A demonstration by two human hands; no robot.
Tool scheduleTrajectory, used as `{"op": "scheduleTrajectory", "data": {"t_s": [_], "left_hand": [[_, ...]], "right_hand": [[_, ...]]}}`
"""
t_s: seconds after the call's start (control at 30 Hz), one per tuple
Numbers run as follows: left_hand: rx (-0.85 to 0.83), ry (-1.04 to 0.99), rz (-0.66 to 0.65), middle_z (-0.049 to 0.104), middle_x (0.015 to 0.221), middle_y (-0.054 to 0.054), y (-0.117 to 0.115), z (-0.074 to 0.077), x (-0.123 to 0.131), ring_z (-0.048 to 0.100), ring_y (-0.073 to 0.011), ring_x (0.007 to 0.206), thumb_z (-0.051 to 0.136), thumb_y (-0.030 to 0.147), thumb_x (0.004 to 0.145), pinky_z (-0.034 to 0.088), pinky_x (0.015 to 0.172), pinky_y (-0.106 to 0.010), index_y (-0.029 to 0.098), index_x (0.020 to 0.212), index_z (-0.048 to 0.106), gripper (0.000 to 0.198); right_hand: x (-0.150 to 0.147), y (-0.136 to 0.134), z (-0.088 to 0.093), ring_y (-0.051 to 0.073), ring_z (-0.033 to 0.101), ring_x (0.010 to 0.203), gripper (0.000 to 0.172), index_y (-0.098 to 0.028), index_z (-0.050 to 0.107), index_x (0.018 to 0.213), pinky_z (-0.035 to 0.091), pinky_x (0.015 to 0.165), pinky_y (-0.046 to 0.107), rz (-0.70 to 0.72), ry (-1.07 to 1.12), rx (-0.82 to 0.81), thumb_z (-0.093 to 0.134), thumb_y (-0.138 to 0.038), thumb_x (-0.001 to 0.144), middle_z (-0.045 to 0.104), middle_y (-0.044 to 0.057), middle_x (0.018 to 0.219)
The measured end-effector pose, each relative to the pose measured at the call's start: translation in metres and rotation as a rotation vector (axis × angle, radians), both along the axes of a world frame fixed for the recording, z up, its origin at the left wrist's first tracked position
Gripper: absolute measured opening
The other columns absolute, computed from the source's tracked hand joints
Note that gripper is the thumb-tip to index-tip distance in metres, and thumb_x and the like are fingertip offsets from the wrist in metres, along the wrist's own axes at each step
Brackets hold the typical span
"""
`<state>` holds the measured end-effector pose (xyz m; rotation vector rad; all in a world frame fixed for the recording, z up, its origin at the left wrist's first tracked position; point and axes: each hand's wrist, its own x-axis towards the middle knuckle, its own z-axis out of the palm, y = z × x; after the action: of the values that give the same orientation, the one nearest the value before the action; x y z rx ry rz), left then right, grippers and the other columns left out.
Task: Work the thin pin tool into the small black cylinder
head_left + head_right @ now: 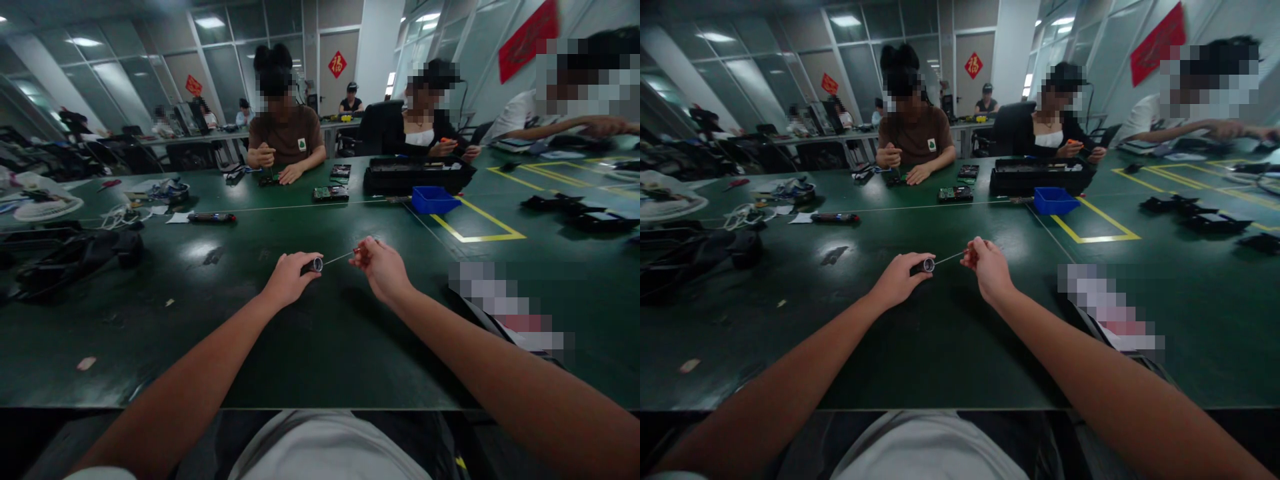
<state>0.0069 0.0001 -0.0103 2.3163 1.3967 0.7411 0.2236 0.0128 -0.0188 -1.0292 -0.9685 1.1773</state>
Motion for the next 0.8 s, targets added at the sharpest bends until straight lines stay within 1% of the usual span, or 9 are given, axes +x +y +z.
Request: {"op": "scheduleTrajectory", "data": {"t_s": [0.1, 0.27, 0.43, 0.63, 0.7, 0.8], "left_hand": [[-0.01, 0.007, 0.001, 0.068, 0.119, -0.005, 0.0, -0.001, 0.0, 0.06, -0.0252, 0.112, 0.067, 0.026, 0.09, 0.035, 0.109, -0.052, 0.028, 0.128, 0.062, 0.038], [-0.004, -0.034, -0.012, 0.068, 0.117, -0.004, -0.002, -0.002, 0.0, 0.06, -0.0241, 0.109, 0.067, 0.027, 0.09, 0.038, 0.106, -0.049, 0.028, 0.129, 0.062, 0.039], [-0.005, -0.041, -0.01, 0.069, 0.115, -0.004, -0.002, -0.001, 0.0, 0.06, -0.0249, 0.106, 0.067, 0.03, 0.091, 0.039, 0.104, -0.049, 0.029, 0.13, 0.062, 0.039], [-0.009, -0.06, 0.021, 0.07, 0.118, -0.004, -0.005, 0.001, 0.001, 0.061, -0.0257, 0.106, 0.067, 0.031, 0.09, 0.041, 0.104, -0.048, 0.029, 0.129, 0.063, 0.039], [-0.014, -0.058, 0.018, 0.069, 0.118, -0.004, -0.005, 0.001, 0.001, 0.06, -0.0259, 0.107, 0.067, 0.031, 0.09, 0.04, 0.105, -0.049, 0.029, 0.129, 0.063, 0.039], [-0.01, -0.056, 0.015, 0.069, 0.118, -0.004, -0.005, 0.0, 0.0, 0.06, -0.0257, 0.108, 0.067, 0.03, 0.09, 0.037, 0.108, -0.052, 0.029, 0.129, 0.063, 0.039]], "right_hand": [[0.0, -0.004, 0.003, 0.017, 0.062, 0.071, 0.024, -0.023, 0.059, 0.089, 0.055, 0.074, 0.036, -0.052, -0.109, 0.102, 0.057, -0.046, 0.091, 0.065, 0.002, 0.08], [-0.003, -0.012, 0.006, 0.017, 0.065, 0.076, 0.027, -0.021, 0.06, 0.094, 0.053, 0.074, 0.035, 0.001, -0.319, 0.202, 0.053, -0.048, 0.094, 0.067, 0.003, 0.085], [-0.003, -0.015, 0.009, 0.017, 0.065, 0.076, 0.026, -0.02, 0.061, 0.096, 0.052, 0.074, 0.035, -0.018, -0.376, 0.249, 0.053, -0.045, 0.096, 0.069, 0.003, 0.084], [-0.004, -0.022, 0.021, 0.019, 0.067, 0.075, 0.024, -0.019, 0.063, 0.094, 0.052, 0.073, 0.036, -0.042, -0.457, 0.249, 0.054, -0.042, 0.096, 0.071, 0.005, 0.083], [-0.004, -0.025, 0.026, 0.018, 0.067, 0.072, 0.026, -0.019, 0.064, 0.091, 0.052, 0.071, 0.035, -0.046, -0.502, 0.251, 0.054, -0.043, 0.096, 0.071, 0.005, 0.079], [-0.004, -0.028, 0.03, 0.018, 0.064, 0.063, 0.031, -0.02, 0.064, 0.083, 0.048, 0.063, 0.033, -0.057, -0.622, 0.246, 0.058, -0.049, 0.093, 0.069, 0.003, 0.069]]}}
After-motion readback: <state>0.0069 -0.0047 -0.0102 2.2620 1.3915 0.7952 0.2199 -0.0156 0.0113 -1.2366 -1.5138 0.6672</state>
